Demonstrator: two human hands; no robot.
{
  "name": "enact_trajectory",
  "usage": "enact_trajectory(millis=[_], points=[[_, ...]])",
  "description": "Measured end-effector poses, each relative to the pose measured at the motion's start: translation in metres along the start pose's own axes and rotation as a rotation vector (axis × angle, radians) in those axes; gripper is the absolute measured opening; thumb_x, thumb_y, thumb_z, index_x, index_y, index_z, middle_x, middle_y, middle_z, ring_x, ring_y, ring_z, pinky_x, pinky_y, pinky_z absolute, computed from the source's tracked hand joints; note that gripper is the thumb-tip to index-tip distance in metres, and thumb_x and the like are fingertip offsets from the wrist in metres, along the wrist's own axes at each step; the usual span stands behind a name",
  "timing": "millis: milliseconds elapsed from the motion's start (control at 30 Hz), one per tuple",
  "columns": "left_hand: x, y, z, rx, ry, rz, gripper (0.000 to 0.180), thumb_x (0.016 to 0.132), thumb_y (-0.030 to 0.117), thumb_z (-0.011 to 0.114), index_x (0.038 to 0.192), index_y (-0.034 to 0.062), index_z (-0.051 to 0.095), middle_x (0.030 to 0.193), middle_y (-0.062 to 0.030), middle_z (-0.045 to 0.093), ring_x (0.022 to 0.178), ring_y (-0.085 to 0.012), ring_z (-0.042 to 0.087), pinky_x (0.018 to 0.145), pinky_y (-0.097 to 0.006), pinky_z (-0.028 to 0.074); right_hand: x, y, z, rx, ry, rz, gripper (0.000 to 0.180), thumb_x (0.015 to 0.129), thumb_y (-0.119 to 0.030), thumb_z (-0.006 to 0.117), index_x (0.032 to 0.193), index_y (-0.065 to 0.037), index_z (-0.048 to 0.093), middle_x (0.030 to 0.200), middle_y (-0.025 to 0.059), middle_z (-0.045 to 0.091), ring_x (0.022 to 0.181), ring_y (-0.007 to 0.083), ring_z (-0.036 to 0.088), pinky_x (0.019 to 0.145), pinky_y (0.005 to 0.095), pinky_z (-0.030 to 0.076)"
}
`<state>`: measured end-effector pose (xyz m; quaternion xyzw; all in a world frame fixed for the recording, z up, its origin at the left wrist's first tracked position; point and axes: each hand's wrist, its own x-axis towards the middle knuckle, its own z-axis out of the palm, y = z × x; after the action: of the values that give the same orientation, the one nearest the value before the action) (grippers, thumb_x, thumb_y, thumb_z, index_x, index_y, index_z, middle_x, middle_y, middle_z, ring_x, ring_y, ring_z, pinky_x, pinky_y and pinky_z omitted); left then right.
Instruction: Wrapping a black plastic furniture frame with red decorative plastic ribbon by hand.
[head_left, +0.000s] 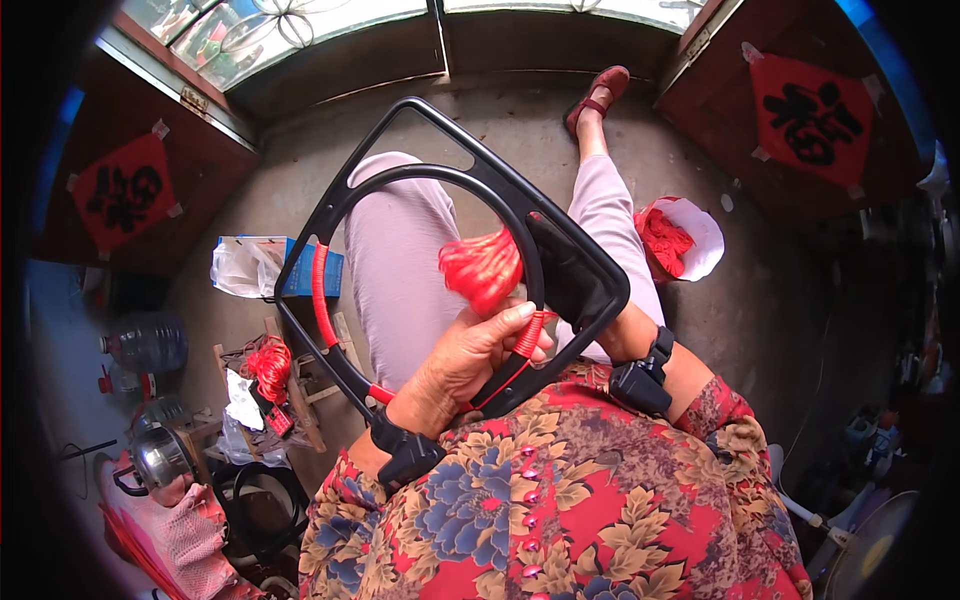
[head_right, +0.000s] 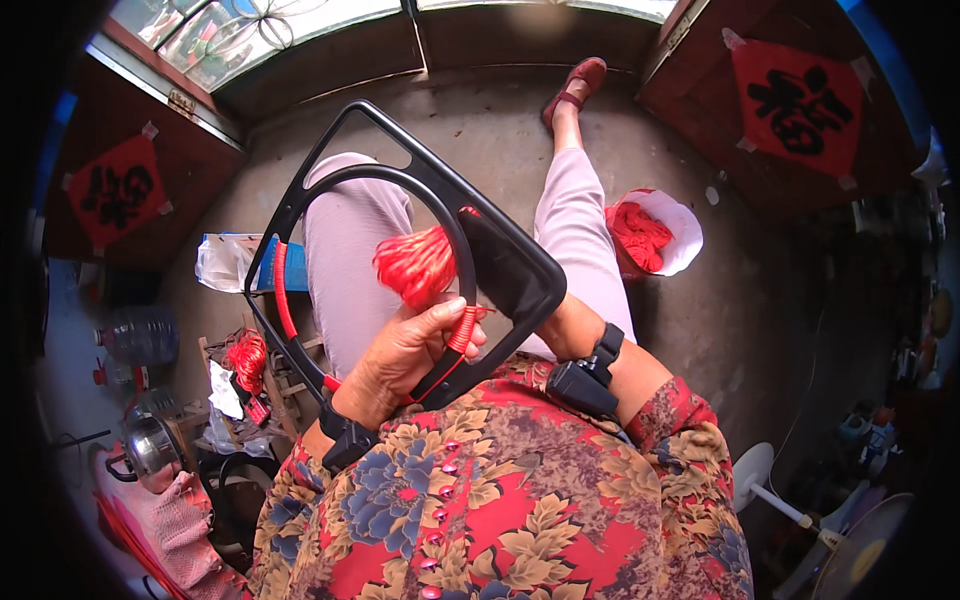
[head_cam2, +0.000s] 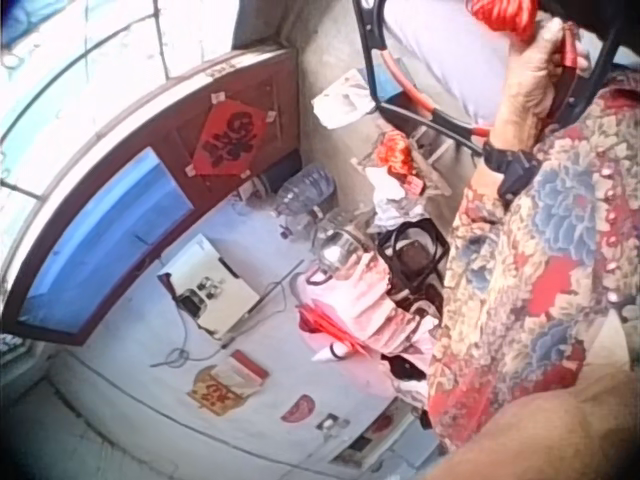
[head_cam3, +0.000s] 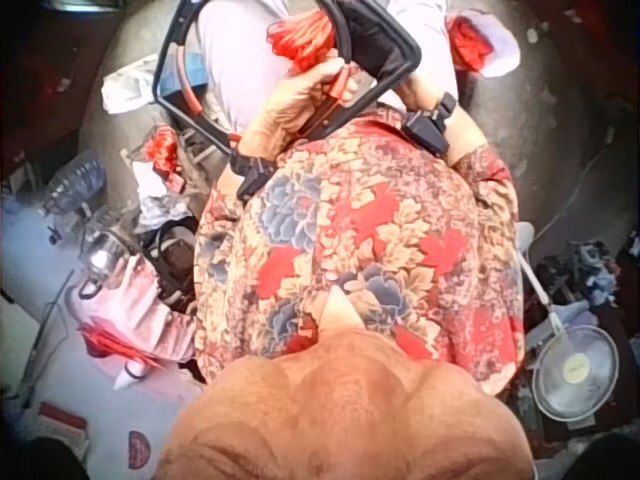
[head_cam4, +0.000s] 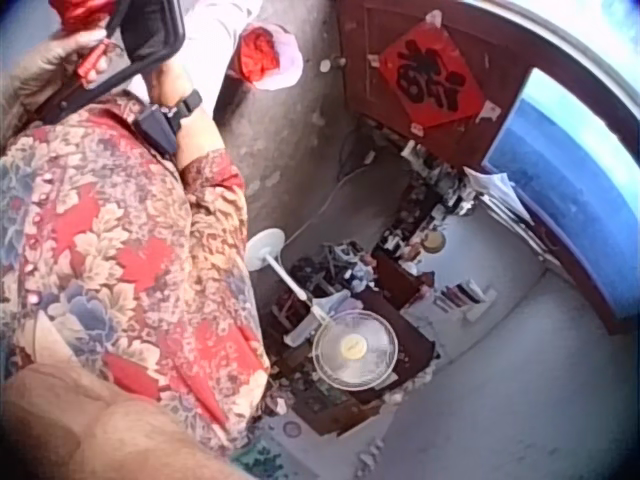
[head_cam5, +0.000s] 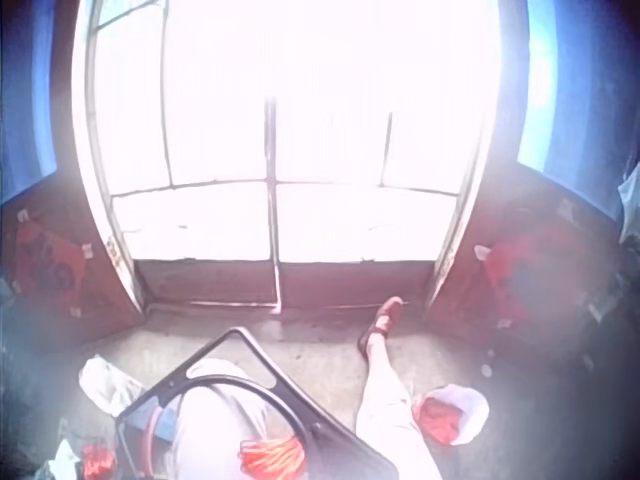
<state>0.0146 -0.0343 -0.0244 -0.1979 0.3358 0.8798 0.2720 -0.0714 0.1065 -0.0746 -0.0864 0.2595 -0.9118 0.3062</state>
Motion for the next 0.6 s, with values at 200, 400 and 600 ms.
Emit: enact_trajectory(millis=[200, 400, 600], points=[[0.003, -0.012, 0.000, 0.111, 0.011, 0.342, 0.033, 0.083, 0.018, 0.066, 0.107, -0.0011, 0.055, 0.088, -0.0096, 0.065, 0.076, -0.0175, 0.064, 0.070, -0.031, 0.054, 0.008, -0.017, 0.032, 0.195, -0.185, 0.376, 0.037, 0.087, -0.017, 0.059, 0.120, -0.003, 0.051, 0.114, 0.0084, 0.058, 0.104, 0.0185, 0.057, 0.091, 0.0314, 0.045], [-0.001, -0.006, -0.003, 0.106, -0.039, 0.261, 0.015, 0.087, 0.013, 0.061, 0.095, 0.0004, 0.061, 0.077, -0.0047, 0.064, 0.066, -0.0132, 0.062, 0.064, -0.023, 0.050, 0.007, -0.033, 0.044, 0.023, -0.167, 0.412, 0.041, 0.085, -0.016, 0.059, 0.122, -0.001, 0.049, 0.114, 0.0099, 0.058, 0.103, 0.0189, 0.058, 0.092, 0.0319, 0.045], [-0.001, -0.006, -0.006, 0.100, 0.076, 0.281, 0.017, 0.089, 0.015, 0.058, 0.097, 0.0003, 0.059, 0.080, -0.0056, 0.064, 0.066, -0.0108, 0.061, 0.059, -0.024, 0.050, -0.014, -0.043, 0.010, -0.782, -0.171, 0.017, 0.039, 0.083, -0.013, 0.061, 0.118, 0.002, 0.053, 0.113, 0.0099, 0.059, 0.099, 0.0152, 0.057, 0.089, 0.0296, 0.045]])
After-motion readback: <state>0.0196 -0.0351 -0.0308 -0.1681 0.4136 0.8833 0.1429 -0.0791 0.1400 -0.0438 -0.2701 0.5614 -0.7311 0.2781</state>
